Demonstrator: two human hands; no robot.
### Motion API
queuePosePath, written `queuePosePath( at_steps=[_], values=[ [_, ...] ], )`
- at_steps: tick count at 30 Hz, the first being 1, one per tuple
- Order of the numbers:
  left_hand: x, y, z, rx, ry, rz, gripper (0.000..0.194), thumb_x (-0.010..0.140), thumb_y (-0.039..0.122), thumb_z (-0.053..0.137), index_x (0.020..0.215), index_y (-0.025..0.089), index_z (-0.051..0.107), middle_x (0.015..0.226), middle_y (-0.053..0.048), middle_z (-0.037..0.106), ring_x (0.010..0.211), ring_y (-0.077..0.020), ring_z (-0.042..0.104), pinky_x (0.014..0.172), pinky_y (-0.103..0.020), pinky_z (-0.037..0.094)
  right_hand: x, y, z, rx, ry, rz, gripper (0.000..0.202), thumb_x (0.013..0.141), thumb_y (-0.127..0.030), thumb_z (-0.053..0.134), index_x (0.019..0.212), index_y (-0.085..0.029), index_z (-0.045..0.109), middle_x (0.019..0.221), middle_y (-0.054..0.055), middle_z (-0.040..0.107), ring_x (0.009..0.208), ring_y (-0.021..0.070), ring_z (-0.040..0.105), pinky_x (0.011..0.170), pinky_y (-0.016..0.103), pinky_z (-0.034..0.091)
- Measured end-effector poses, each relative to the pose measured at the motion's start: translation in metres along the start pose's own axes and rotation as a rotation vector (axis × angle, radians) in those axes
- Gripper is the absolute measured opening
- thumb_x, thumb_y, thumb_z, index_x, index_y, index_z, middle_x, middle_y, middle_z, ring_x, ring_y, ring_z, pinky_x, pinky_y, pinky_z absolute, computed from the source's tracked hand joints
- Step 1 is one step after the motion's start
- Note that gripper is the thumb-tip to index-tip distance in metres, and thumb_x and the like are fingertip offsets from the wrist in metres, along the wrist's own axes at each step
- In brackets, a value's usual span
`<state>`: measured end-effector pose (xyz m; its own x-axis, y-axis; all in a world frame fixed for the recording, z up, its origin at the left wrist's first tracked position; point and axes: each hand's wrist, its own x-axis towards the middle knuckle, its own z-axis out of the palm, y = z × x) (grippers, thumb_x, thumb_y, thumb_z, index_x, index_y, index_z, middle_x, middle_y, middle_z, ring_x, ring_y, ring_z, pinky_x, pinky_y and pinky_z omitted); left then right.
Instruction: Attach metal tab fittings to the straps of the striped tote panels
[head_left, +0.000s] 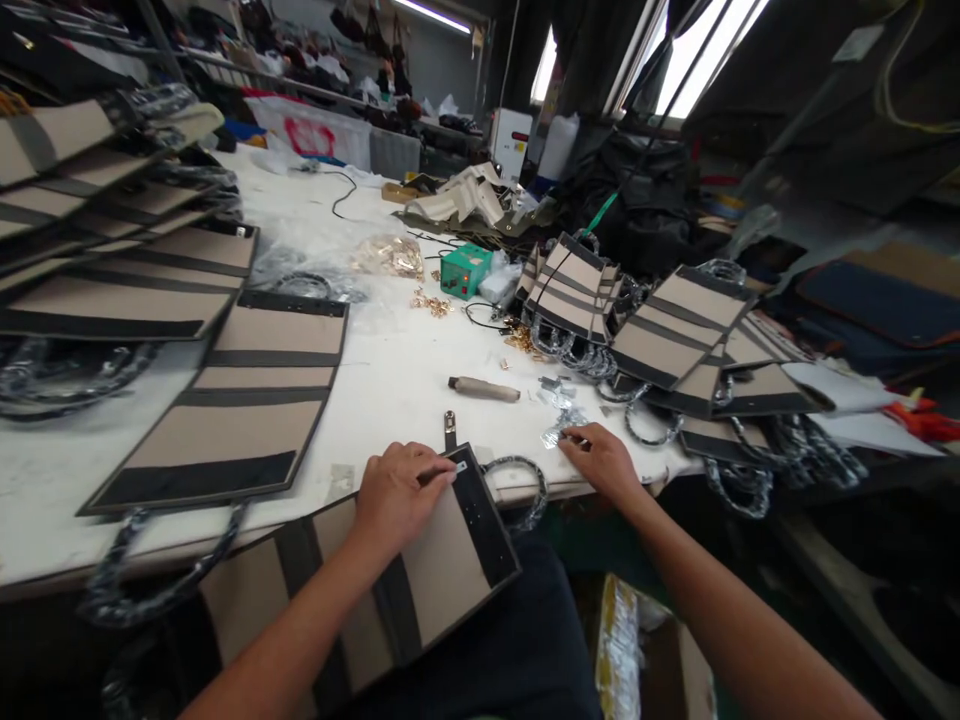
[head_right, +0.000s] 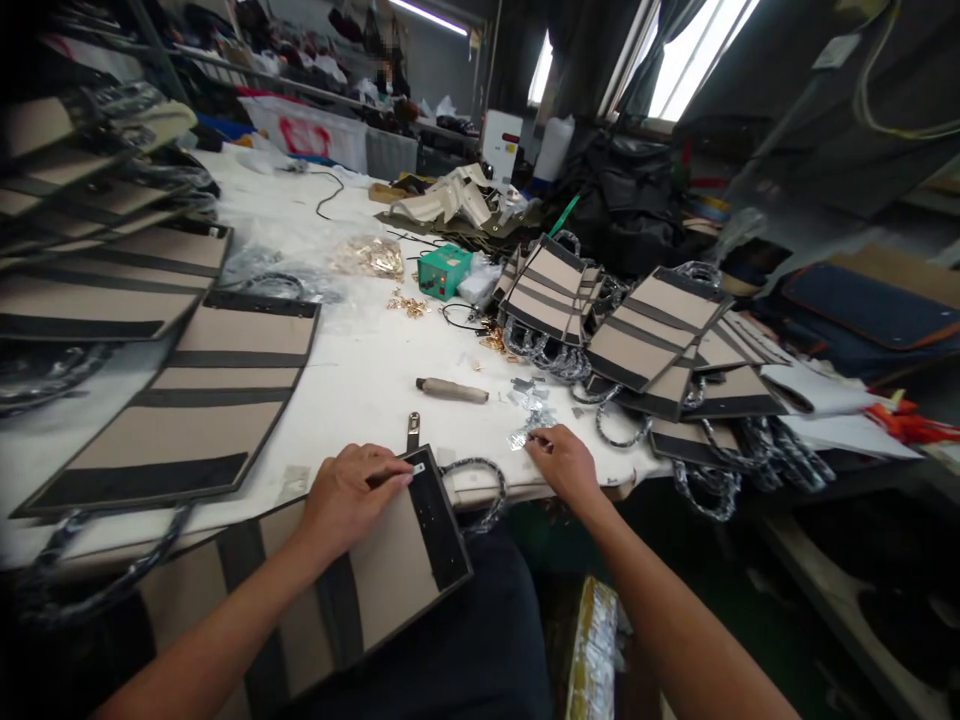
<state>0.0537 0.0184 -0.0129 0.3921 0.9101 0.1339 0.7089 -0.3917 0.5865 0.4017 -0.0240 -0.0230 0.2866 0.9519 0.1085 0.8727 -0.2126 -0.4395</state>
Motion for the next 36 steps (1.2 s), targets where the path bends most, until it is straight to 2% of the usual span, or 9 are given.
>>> queuePosePath(
  at_steps=[6, 9, 13, 17, 21, 26, 32, 36],
  values=[
    [0.011, -0.001, -0.006, -0.049, -0.12, -0.064, 0.016, 0.086, 0.036, 0.065, 0.091, 0.035, 0.08, 0.104, 0.005, 0.077, 0.104, -0.0231, 0.064, 0.09, -0.038, 0.046, 0.006, -0.006, 0.003, -0.043, -0.031, 0.045, 0.019, 0.085, -0.041, 0.065, 0.094, -0.03, 0.078, 0.095, 0.0, 0.072, 0.085, 0.0191, 0.066, 0.081, 0.032, 0.048],
    [0.015, -0.002, -0.007, -0.053, -0.144, -0.087, 0.015, 0.085, 0.037, 0.066, 0.089, 0.036, 0.08, 0.104, 0.006, 0.077, 0.105, -0.0239, 0.065, 0.089, -0.038, 0.046, 0.009, -0.004, 0.002, -0.006, -0.031, 0.033, 0.027, 0.085, -0.042, 0.065, 0.105, -0.029, 0.076, 0.097, 0.0, 0.073, 0.083, 0.0191, 0.066, 0.081, 0.032, 0.049],
    [0.016, -0.004, -0.008, -0.074, -0.136, -0.066, 0.014, 0.084, 0.038, 0.067, 0.088, 0.037, 0.08, 0.102, 0.007, 0.078, 0.103, -0.0228, 0.066, 0.088, -0.036, 0.046, 0.018, 0.003, 0.001, -0.015, -0.055, 0.005, 0.039, 0.087, -0.042, 0.063, 0.12, -0.024, 0.073, 0.094, 0.002, 0.073, 0.085, 0.0214, 0.066, 0.084, 0.034, 0.049],
    [0.014, -0.006, -0.007, -0.079, -0.127, -0.058, 0.013, 0.085, 0.038, 0.067, 0.088, 0.037, 0.08, 0.102, 0.007, 0.078, 0.102, -0.0223, 0.065, 0.089, -0.035, 0.045, 0.026, 0.003, -0.001, -0.041, -0.1, -0.015, 0.031, 0.088, -0.04, 0.061, 0.111, -0.025, 0.077, 0.09, 0.003, 0.073, 0.083, 0.0217, 0.066, 0.082, 0.034, 0.048],
    [0.013, -0.006, -0.006, -0.081, -0.119, -0.062, 0.013, 0.085, 0.038, 0.068, 0.089, 0.037, 0.08, 0.102, 0.007, 0.077, 0.102, -0.0222, 0.065, 0.089, -0.035, 0.046, 0.027, 0.001, -0.004, -0.025, -0.112, -0.036, 0.024, 0.086, -0.038, 0.062, 0.099, -0.026, 0.079, 0.096, 0.002, 0.074, 0.086, 0.0207, 0.067, 0.084, 0.033, 0.048],
    [0.013, -0.004, -0.006, -0.085, -0.119, -0.069, 0.012, 0.085, 0.037, 0.068, 0.088, 0.037, 0.08, 0.101, 0.007, 0.077, 0.102, -0.0225, 0.065, 0.088, -0.036, 0.046, 0.025, 0.004, -0.006, -0.047, -0.075, -0.05, 0.034, 0.084, -0.041, 0.064, 0.111, -0.023, 0.076, 0.094, 0.004, 0.072, 0.085, 0.0215, 0.065, 0.085, 0.034, 0.048],
    [0.012, -0.004, -0.007, -0.073, -0.117, -0.073, 0.012, 0.085, 0.037, 0.068, 0.088, 0.037, 0.08, 0.102, 0.007, 0.077, 0.102, -0.0231, 0.064, 0.087, -0.037, 0.045, 0.024, 0.006, -0.002, -0.08, -0.098, -0.073, 0.029, 0.087, -0.039, 0.06, 0.104, -0.025, 0.079, 0.094, 0.006, 0.071, 0.086, 0.0223, 0.066, 0.087, 0.035, 0.049],
    [0.01, -0.006, -0.005, -0.073, -0.107, -0.06, 0.012, 0.085, 0.037, 0.068, 0.088, 0.038, 0.079, 0.101, 0.007, 0.077, 0.102, -0.0231, 0.065, 0.086, -0.036, 0.045, 0.022, 0.006, -0.005, -0.051, -0.086, -0.117, 0.03, 0.089, -0.04, 0.056, 0.103, -0.026, 0.079, 0.103, 0.006, 0.073, 0.098, 0.024, 0.067, 0.094, 0.037, 0.049]
  ],
)
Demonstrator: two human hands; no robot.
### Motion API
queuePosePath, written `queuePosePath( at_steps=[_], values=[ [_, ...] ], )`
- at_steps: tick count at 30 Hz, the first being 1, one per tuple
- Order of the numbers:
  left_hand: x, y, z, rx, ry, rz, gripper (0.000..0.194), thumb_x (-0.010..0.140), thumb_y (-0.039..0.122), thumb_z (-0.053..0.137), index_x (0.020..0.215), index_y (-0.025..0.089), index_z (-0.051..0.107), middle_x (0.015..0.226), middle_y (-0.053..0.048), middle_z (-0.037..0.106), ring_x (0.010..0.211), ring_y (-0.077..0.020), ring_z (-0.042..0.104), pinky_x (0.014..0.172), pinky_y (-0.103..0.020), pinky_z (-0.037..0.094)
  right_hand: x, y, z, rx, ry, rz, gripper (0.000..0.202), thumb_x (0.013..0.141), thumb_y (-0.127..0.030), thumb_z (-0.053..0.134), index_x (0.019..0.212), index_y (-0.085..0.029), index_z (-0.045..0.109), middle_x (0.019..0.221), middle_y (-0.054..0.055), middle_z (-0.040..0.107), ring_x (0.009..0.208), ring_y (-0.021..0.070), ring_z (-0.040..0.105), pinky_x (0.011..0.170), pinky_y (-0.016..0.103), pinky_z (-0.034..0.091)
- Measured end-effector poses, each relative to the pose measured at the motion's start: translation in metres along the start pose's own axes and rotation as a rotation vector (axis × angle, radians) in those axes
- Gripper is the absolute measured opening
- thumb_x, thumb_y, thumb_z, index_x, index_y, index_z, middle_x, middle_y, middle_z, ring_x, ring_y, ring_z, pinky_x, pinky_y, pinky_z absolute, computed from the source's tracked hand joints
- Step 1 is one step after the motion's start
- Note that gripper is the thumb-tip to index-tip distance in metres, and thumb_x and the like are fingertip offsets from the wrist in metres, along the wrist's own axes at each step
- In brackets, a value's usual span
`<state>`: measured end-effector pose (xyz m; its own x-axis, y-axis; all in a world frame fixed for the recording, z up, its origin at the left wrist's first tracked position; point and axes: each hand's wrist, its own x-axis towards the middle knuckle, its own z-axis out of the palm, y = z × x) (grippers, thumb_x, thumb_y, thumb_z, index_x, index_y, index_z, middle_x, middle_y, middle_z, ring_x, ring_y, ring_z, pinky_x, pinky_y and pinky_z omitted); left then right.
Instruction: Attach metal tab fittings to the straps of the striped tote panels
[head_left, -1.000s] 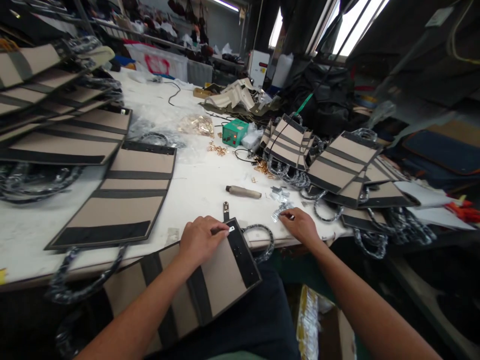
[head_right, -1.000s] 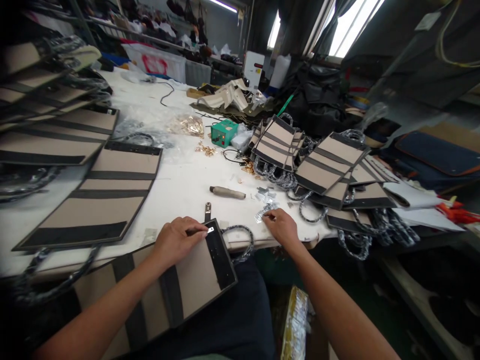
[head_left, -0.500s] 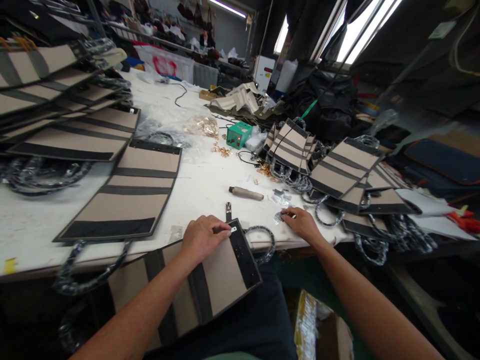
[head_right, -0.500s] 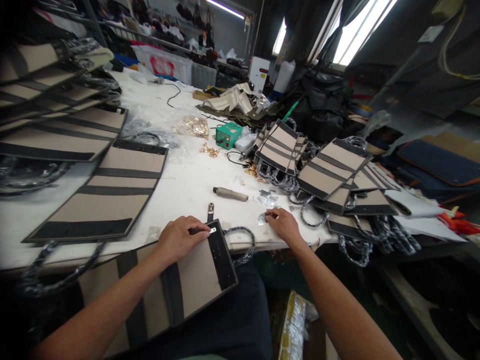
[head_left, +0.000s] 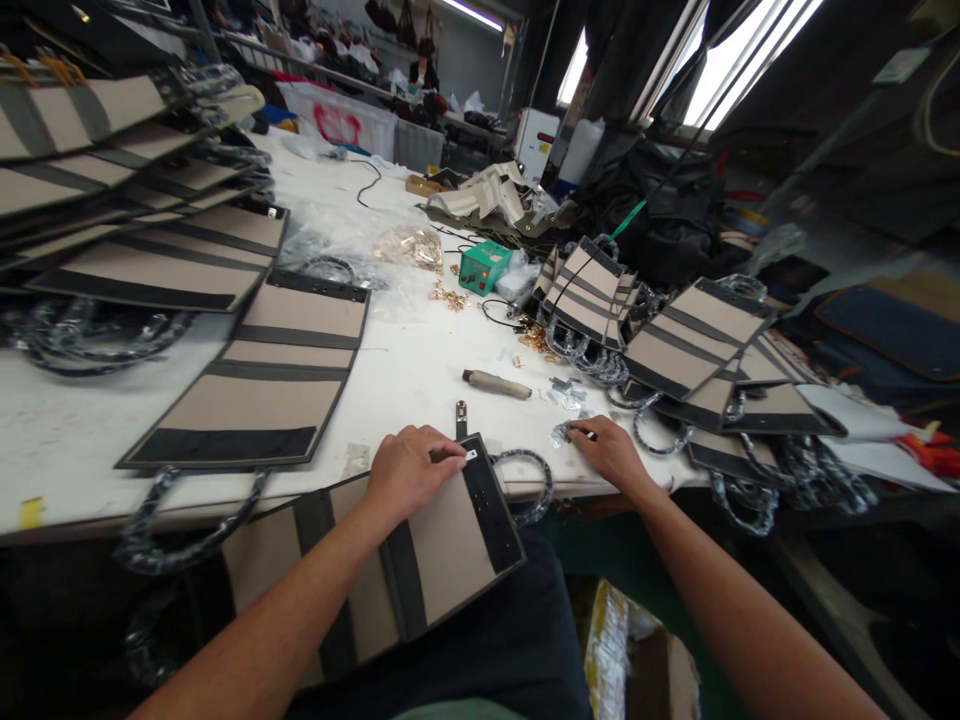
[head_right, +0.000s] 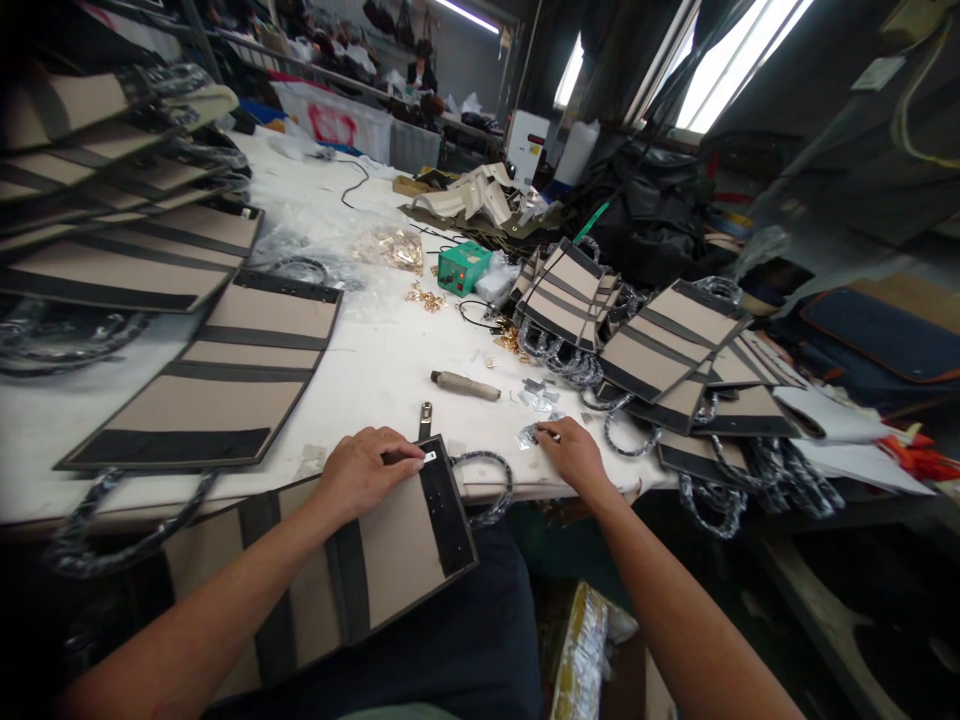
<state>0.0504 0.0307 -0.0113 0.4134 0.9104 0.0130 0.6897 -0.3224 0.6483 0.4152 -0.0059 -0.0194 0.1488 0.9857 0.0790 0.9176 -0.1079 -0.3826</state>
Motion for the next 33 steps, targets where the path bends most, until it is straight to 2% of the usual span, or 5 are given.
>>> queuePosePath(
  at_steps=[7, 11, 17, 24, 33],
  values=[
    [0.0, -0.002, 0.002, 0.0, 0.002, -0.002, 0.013, 0.085, 0.039, 0.068, 0.09, 0.038, 0.08, 0.101, 0.005, 0.077, 0.101, -0.0235, 0.065, 0.086, -0.037, 0.046, -0.008, -0.022, -0.021, 0.198, 0.147, 0.139, 0.035, 0.096, -0.047, 0.046, 0.103, -0.021, 0.068, 0.089, 0.007, 0.073, 0.075, 0.0217, 0.069, 0.074, 0.035, 0.052],
    [0.0, -0.001, 0.003, 0.003, 0.01, -0.009, 0.013, 0.084, 0.04, 0.069, 0.089, 0.038, 0.08, 0.101, 0.005, 0.077, 0.101, -0.0239, 0.065, 0.086, -0.037, 0.046, -0.027, -0.08, -0.024, 0.491, -0.151, 0.077, 0.031, 0.095, -0.049, 0.052, 0.1, -0.021, 0.065, 0.077, 0.001, 0.069, 0.063, 0.0157, 0.065, 0.058, 0.026, 0.049],
    [-0.002, 0.003, 0.002, 0.023, 0.022, 0.0, 0.015, 0.085, 0.041, 0.068, 0.091, 0.036, 0.081, 0.102, 0.004, 0.078, 0.1, -0.0236, 0.066, 0.087, -0.037, 0.047, -0.052, -0.146, -0.004, 0.551, -0.521, -0.086, 0.023, 0.096, -0.037, 0.053, 0.103, -0.023, 0.07, 0.076, -0.002, 0.067, 0.057, 0.0124, 0.06, 0.056, 0.024, 0.047],
    [-0.002, 0.001, 0.003, 0.021, 0.02, -0.016, 0.016, 0.085, 0.042, 0.069, 0.093, 0.036, 0.081, 0.105, 0.003, 0.078, 0.103, -0.0241, 0.064, 0.089, -0.037, 0.047, -0.04, -0.151, 0.003, 0.293, -0.569, -0.419, 0.026, 0.096, -0.022, 0.053, 0.109, -0.028, 0.075, 0.107, 0.002, 0.074, 0.098, 0.0198, 0.066, 0.091, 0.033, 0.05],
    [-0.003, 0.002, 0.004, 0.005, 0.029, -0.023, 0.015, 0.084, 0.042, 0.07, 0.092, 0.037, 0.081, 0.103, 0.003, 0.078, 0.101, -0.024, 0.064, 0.088, -0.038, 0.046, -0.035, -0.159, 0.008, 0.067, -0.561, -0.557, 0.024, 0.096, -0.02, 0.055, 0.11, -0.028, 0.072, 0.103, 0.002, 0.072, 0.091, 0.0196, 0.066, 0.081, 0.029, 0.048]
  ],
)
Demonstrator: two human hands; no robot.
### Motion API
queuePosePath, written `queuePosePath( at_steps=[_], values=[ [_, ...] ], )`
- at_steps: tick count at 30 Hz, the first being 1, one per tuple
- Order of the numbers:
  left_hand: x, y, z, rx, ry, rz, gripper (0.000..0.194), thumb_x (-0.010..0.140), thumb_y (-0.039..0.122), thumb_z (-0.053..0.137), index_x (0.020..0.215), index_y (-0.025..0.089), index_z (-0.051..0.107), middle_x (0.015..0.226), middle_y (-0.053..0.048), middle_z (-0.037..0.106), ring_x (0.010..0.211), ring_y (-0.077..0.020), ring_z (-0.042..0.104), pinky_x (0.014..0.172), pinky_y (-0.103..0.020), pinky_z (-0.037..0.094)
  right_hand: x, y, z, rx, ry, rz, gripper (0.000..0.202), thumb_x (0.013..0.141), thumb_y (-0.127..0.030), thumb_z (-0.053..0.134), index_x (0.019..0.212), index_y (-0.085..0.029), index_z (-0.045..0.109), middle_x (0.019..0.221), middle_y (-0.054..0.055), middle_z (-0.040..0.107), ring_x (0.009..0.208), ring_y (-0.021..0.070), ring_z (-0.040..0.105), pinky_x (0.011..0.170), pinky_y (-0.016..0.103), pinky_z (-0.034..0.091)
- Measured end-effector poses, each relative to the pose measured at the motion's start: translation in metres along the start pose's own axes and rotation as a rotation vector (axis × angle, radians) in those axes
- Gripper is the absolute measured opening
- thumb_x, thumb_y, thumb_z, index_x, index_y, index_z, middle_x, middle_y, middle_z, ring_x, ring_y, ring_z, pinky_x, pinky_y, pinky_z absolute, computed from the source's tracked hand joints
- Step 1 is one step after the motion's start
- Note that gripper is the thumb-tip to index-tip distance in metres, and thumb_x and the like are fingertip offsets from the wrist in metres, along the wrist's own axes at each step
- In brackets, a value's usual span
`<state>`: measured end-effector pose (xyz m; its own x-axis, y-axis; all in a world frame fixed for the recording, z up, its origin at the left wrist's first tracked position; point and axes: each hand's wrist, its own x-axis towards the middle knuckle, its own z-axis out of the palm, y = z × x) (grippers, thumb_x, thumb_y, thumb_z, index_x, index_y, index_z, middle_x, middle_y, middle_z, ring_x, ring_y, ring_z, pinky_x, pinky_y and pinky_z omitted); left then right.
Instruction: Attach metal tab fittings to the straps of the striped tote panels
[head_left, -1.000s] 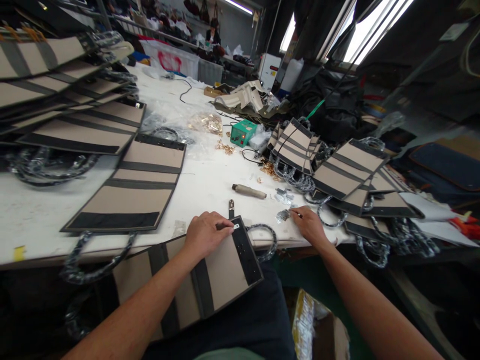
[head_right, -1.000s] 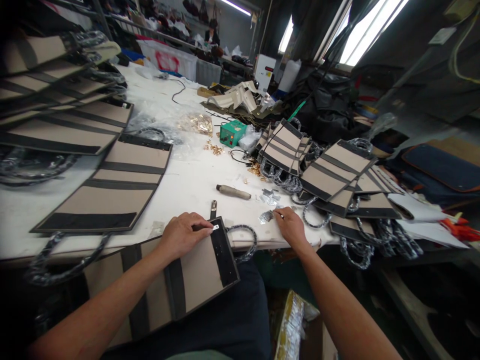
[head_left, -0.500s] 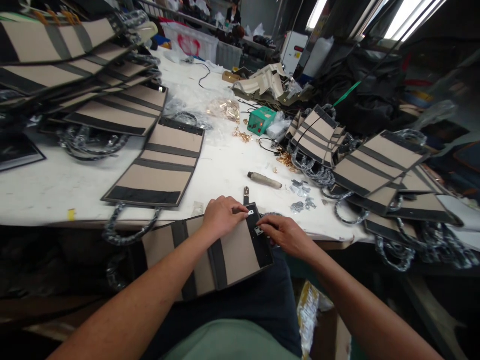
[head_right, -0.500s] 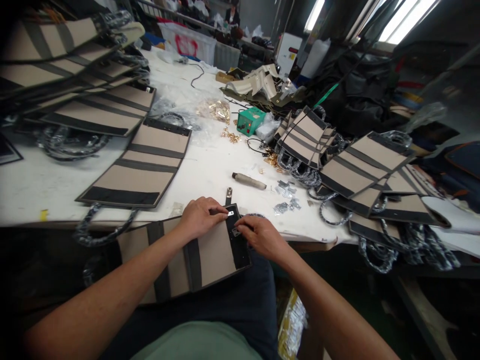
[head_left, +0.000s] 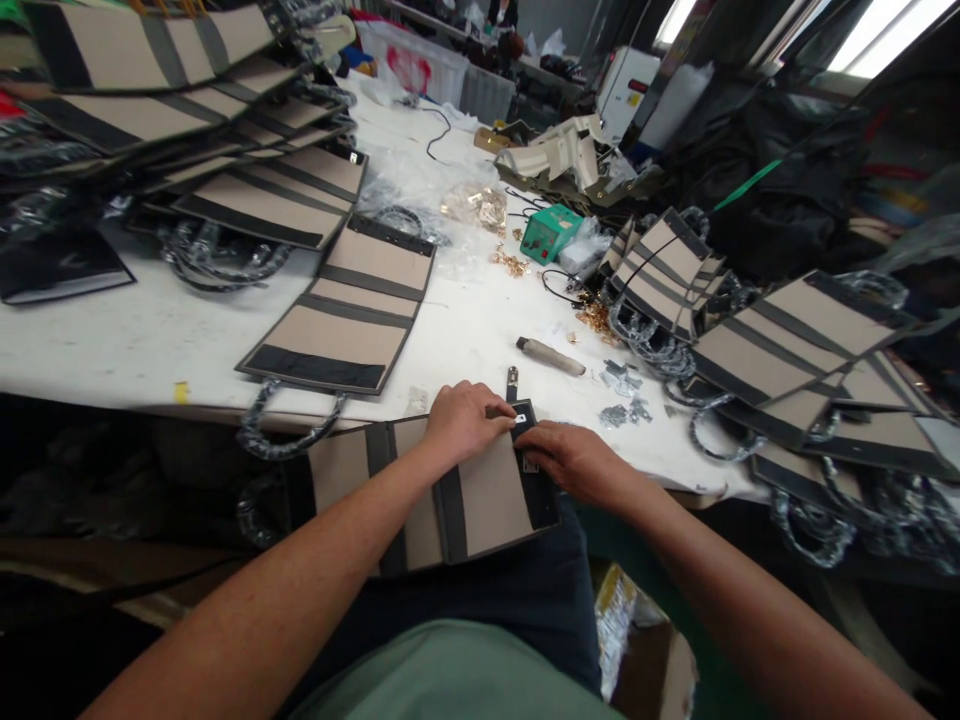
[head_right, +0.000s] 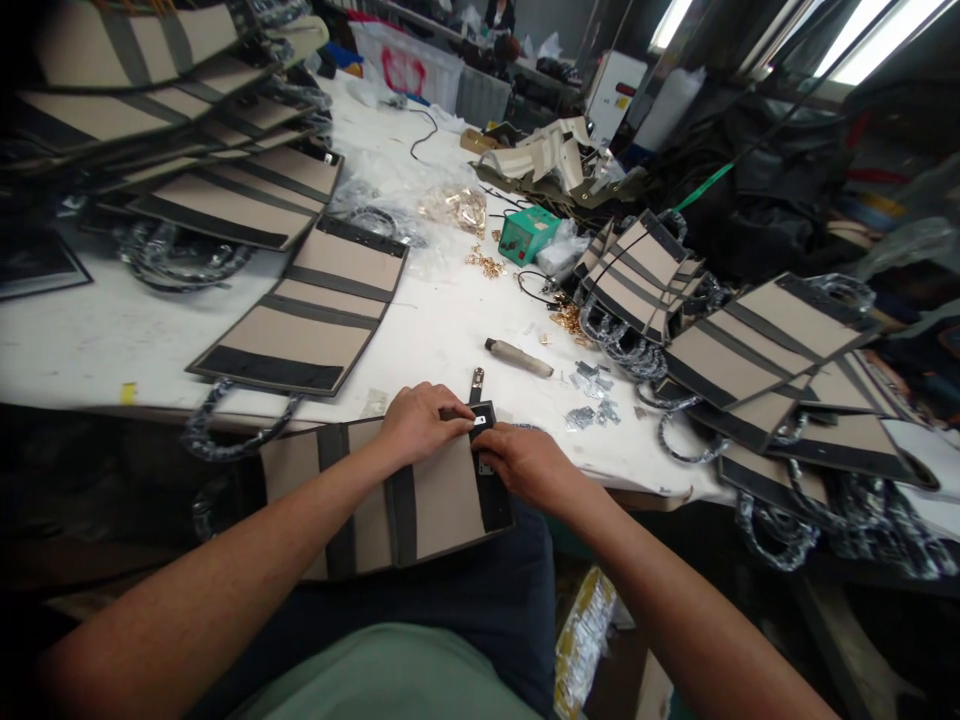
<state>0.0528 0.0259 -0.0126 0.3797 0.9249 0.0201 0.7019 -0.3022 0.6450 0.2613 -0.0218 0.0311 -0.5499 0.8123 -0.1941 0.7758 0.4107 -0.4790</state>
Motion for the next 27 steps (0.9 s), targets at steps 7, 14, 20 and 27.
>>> queuePosePath(
  at_steps=[7, 14, 20, 27],
  values=[
    [0.0, 0.0, -0.001, -0.002, -0.002, -0.004, 0.015, 0.084, 0.043, 0.069, 0.091, 0.037, 0.081, 0.103, 0.003, 0.078, 0.102, -0.0246, 0.063, 0.089, -0.038, 0.046, 0.0, 0.003, 0.007, 0.025, 0.004, -0.007, 0.016, 0.097, -0.019, 0.055, 0.101, -0.025, 0.07, 0.098, 0.002, 0.07, 0.09, 0.0191, 0.065, 0.082, 0.029, 0.047],
    [0.0, 0.0, 0.001, -0.02, -0.007, -0.009, 0.014, 0.084, 0.041, 0.069, 0.091, 0.037, 0.081, 0.104, 0.003, 0.078, 0.102, -0.0247, 0.063, 0.091, -0.039, 0.045, -0.006, 0.003, 0.017, -0.012, 0.108, 0.081, 0.012, 0.098, -0.026, 0.057, 0.1, -0.025, 0.069, 0.096, 0.003, 0.069, 0.09, 0.0193, 0.065, 0.082, 0.03, 0.048],
    [-0.004, 0.002, -0.002, -0.024, -0.002, -0.007, 0.014, 0.085, 0.04, 0.07, 0.091, 0.035, 0.081, 0.103, 0.002, 0.078, 0.101, -0.0253, 0.064, 0.09, -0.042, 0.045, -0.02, 0.0, 0.036, -0.069, 0.261, 0.082, 0.018, 0.101, -0.031, 0.053, 0.099, -0.025, 0.069, 0.092, 0.006, 0.067, 0.085, 0.0215, 0.065, 0.075, 0.033, 0.049],
    [-0.009, 0.006, -0.005, 0.067, -0.013, -0.018, 0.014, 0.084, 0.046, 0.073, 0.094, 0.04, 0.081, 0.102, 0.005, 0.078, 0.101, -0.0219, 0.065, 0.087, -0.038, 0.047, -0.023, 0.013, 0.06, 0.021, 0.39, 0.064, 0.017, 0.099, -0.035, 0.055, 0.104, -0.03, 0.07, 0.092, 0.006, 0.068, 0.083, 0.0245, 0.068, 0.075, 0.038, 0.052]
  ],
)
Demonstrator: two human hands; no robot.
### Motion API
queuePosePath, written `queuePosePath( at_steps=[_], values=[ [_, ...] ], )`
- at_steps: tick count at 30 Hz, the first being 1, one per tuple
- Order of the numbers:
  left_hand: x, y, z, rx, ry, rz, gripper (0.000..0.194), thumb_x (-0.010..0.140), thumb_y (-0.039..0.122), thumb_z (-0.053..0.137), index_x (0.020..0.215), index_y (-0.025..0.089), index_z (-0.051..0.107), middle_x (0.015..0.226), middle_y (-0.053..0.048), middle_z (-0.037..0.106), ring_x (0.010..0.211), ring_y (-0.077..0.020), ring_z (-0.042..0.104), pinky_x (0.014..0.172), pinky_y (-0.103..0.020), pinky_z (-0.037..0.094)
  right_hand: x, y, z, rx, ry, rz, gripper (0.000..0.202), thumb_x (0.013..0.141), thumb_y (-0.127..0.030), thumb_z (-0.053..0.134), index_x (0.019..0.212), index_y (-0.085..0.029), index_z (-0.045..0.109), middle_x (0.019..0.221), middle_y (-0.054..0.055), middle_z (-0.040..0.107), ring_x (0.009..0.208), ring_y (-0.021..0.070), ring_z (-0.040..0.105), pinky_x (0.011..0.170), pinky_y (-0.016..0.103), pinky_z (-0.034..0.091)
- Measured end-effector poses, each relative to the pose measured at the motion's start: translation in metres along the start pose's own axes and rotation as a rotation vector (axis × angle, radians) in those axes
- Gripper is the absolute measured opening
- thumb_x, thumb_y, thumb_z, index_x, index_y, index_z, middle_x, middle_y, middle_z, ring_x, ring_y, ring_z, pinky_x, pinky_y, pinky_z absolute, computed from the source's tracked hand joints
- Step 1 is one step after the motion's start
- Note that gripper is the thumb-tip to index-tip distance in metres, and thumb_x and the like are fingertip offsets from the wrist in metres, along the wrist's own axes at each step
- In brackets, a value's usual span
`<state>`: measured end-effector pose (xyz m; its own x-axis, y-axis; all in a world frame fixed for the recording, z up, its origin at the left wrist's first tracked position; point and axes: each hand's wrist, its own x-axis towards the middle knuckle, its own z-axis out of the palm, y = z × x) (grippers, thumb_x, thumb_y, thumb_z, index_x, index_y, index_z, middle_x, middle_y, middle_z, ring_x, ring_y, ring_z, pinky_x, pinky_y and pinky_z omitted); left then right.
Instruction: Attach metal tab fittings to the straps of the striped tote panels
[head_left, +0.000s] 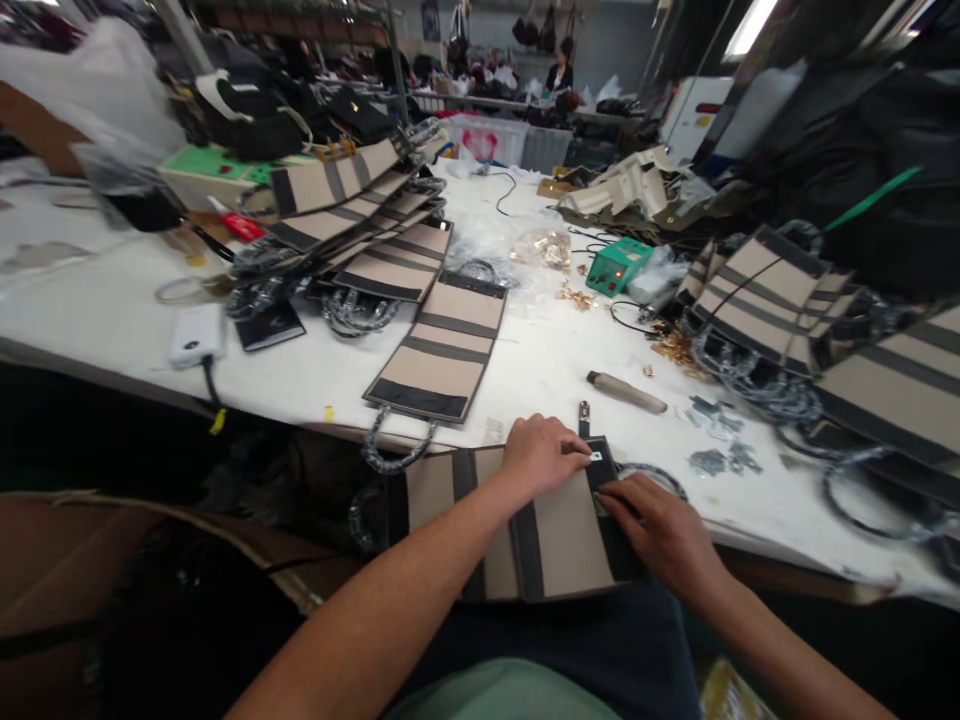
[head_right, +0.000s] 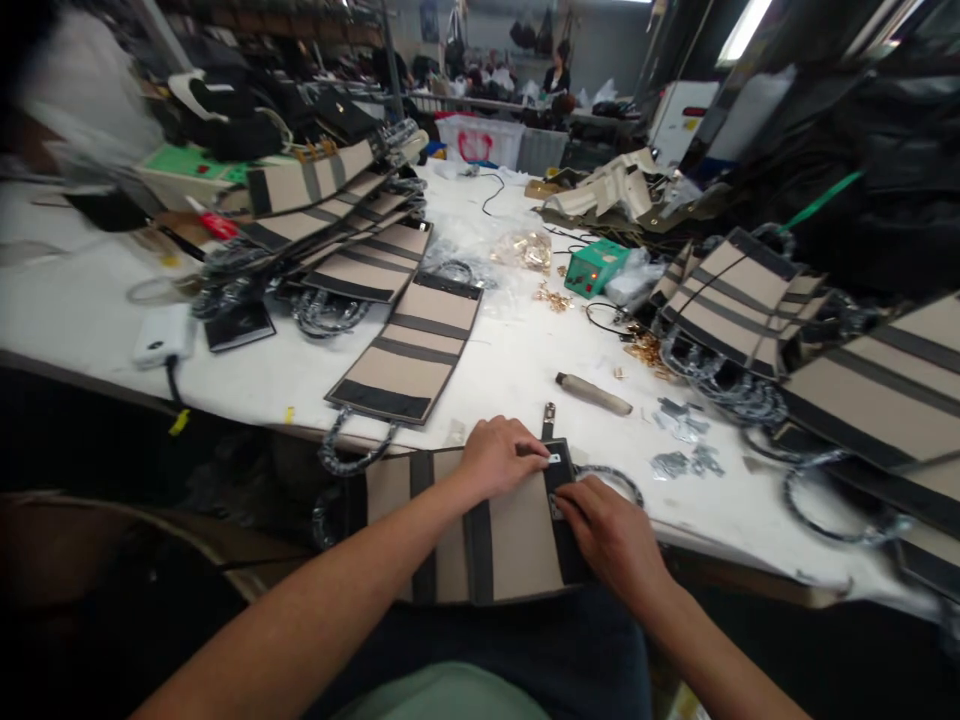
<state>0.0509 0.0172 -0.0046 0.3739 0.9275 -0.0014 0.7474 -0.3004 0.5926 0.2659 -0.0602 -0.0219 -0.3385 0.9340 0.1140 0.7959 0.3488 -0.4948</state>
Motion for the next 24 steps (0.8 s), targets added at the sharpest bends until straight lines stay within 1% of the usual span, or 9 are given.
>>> queuePosePath(
  at_steps=[4, 8, 10, 14, 16, 18, 20, 22, 24],
  values=[
    [0.001, -0.002, 0.004, -0.038, 0.017, 0.0, 0.014, 0.085, 0.043, 0.071, 0.094, 0.037, 0.081, 0.105, 0.003, 0.077, 0.103, -0.0243, 0.064, 0.09, -0.042, 0.045, 0.003, -0.003, -0.005, 0.039, -0.025, -0.004, 0.021, 0.101, -0.034, 0.051, 0.106, -0.027, 0.071, 0.092, 0.007, 0.068, 0.087, 0.0245, 0.067, 0.078, 0.038, 0.053],
    [0.005, -0.006, 0.007, -0.081, 0.02, 0.029, 0.013, 0.085, 0.041, 0.071, 0.092, 0.036, 0.081, 0.102, 0.003, 0.077, 0.101, -0.0246, 0.063, 0.09, -0.041, 0.045, 0.0, 0.001, -0.009, 0.142, 0.005, 0.014, 0.025, 0.1, -0.032, 0.055, 0.12, -0.026, 0.067, 0.102, 0.008, 0.067, 0.095, 0.0235, 0.066, 0.085, 0.038, 0.054],
    [0.005, -0.007, 0.007, -0.082, 0.022, 0.032, 0.012, 0.085, 0.04, 0.071, 0.091, 0.036, 0.081, 0.102, 0.003, 0.077, 0.1, -0.0244, 0.064, 0.089, -0.04, 0.045, -0.002, 0.003, -0.013, 0.148, 0.001, 0.026, 0.023, 0.099, -0.031, 0.056, 0.117, -0.026, 0.069, 0.102, 0.008, 0.067, 0.095, 0.023, 0.066, 0.086, 0.038, 0.055],
    [0.005, -0.006, 0.006, -0.064, 0.024, 0.029, 0.014, 0.086, 0.04, 0.07, 0.092, 0.037, 0.081, 0.102, 0.002, 0.077, 0.101, -0.0252, 0.064, 0.09, -0.041, 0.045, 0.004, 0.004, -0.03, 0.102, -0.076, 0.033, 0.019, 0.098, -0.032, 0.057, 0.105, -0.028, 0.075, 0.096, 0.005, 0.069, 0.09, 0.0215, 0.067, 0.082, 0.036, 0.055],
    [0.005, -0.005, 0.005, -0.057, 0.018, 0.029, 0.014, 0.085, 0.04, 0.07, 0.092, 0.037, 0.081, 0.102, 0.002, 0.077, 0.102, -0.0258, 0.064, 0.091, -0.042, 0.046, 0.018, 0.008, -0.041, 0.073, -0.005, 0.052, 0.02, 0.097, -0.034, 0.059, 0.106, -0.028, 0.075, 0.098, 0.005, 0.07, 0.086, 0.0207, 0.068, 0.08, 0.034, 0.054],
    [0.006, -0.004, 0.005, -0.051, 0.008, 0.025, 0.014, 0.085, 0.04, 0.07, 0.092, 0.037, 0.081, 0.102, 0.002, 0.077, 0.102, -0.0258, 0.065, 0.091, -0.042, 0.046, 0.041, 0.015, -0.05, 0.031, 0.166, 0.078, 0.022, 0.097, -0.036, 0.059, 0.11, -0.027, 0.074, 0.104, 0.007, 0.071, 0.087, 0.0212, 0.068, 0.08, 0.034, 0.054],
    [0.008, -0.004, 0.003, -0.046, -0.006, 0.017, 0.014, 0.085, 0.039, 0.069, 0.091, 0.038, 0.082, 0.103, 0.003, 0.077, 0.103, -0.0251, 0.065, 0.091, -0.04, 0.047, 0.07, 0.027, -0.053, -0.041, 0.309, 0.078, 0.027, 0.096, -0.037, 0.06, 0.115, -0.025, 0.072, 0.114, 0.009, 0.069, 0.099, 0.0242, 0.067, 0.088, 0.037, 0.053],
    [0.011, -0.003, 0.001, -0.041, -0.029, 0.001, 0.015, 0.085, 0.04, 0.069, 0.092, 0.038, 0.082, 0.103, 0.003, 0.078, 0.102, -0.0239, 0.066, 0.089, -0.038, 0.047, 0.101, 0.04, -0.048, -0.137, 0.312, 0.063, 0.034, 0.093, -0.039, 0.063, 0.122, -0.022, 0.07, 0.124, 0.011, 0.067, 0.113, 0.0277, 0.062, 0.099, 0.041, 0.048],
    [0.015, -0.002, -0.001, -0.035, -0.058, -0.025, 0.015, 0.084, 0.041, 0.069, 0.092, 0.037, 0.082, 0.103, 0.003, 0.078, 0.1, -0.0228, 0.067, 0.085, -0.035, 0.048, 0.128, 0.051, -0.039, -0.238, 0.206, 0.071, 0.042, 0.091, -0.043, 0.067, 0.127, -0.021, 0.068, 0.128, 0.013, 0.066, 0.117, 0.0303, 0.059, 0.102, 0.043, 0.045]
  ],
)
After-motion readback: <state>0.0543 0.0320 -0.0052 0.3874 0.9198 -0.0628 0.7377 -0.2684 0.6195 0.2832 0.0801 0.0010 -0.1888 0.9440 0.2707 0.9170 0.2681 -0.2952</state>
